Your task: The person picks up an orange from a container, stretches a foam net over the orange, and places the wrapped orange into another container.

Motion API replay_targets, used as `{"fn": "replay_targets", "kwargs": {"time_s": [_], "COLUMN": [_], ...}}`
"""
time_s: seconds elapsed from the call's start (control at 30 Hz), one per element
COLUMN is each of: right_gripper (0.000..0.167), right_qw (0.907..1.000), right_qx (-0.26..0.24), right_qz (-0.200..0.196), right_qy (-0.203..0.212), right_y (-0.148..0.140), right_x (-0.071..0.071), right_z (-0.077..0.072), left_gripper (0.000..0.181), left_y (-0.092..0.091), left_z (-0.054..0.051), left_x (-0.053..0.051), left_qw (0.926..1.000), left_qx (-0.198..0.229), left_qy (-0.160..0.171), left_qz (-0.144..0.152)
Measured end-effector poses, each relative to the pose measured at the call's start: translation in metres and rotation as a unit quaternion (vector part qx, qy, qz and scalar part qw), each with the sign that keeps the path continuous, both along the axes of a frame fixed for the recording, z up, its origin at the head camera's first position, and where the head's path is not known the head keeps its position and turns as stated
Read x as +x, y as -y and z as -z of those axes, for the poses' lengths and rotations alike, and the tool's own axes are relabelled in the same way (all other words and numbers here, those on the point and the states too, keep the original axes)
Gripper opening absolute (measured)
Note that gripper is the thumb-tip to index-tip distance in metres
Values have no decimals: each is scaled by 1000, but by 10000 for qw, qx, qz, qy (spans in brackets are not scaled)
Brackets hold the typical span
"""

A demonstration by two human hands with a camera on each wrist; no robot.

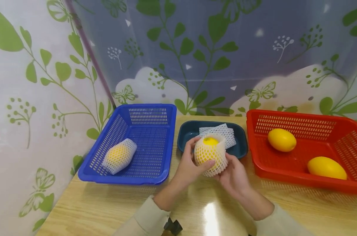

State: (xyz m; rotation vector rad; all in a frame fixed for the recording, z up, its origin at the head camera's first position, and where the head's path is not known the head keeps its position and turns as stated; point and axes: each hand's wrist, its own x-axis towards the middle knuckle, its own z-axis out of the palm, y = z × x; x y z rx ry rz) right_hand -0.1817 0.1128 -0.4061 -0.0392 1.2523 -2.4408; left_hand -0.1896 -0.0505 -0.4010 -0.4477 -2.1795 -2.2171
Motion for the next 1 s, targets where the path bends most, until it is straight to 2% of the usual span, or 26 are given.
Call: {"fn": "replay_targets", "kwargs": {"time_s": [0.13,0.23,0.43,0.57,0.8,1.0], "right_gripper": [36,32,61,64,70,67], "right_qw": [9975,9934,9813,9736,9628,9581], "right_qx": [636,968,1423,1614,2293,2586], "right_qz": [290,479,-14,-279,-514,-658], "right_qy": [-113,-373,-1295,-1592,-1334,-1038], "right_y": [-3,-7,-18,-26,-33,-34], "right_x": [4,6,8,8,7,5], "right_z": [-1,-4,-9,-10,-10,-7], "left_gripper": [72,70,70,70,64,61], "left_y": [1,1,-1,-2,0,3], "left_z": [-2,-3,-4,-5,-5,-3], "left_x": [1,2,2,4,5,6], "left_qw": [9998,9997,9989,9958,9866,9761], "left_qx": [-102,-92,-89,-15,229,410], "left_qy": [140,228,419,826,1490,1976], "left_qz": [-92,-26,197,396,619,800]}}
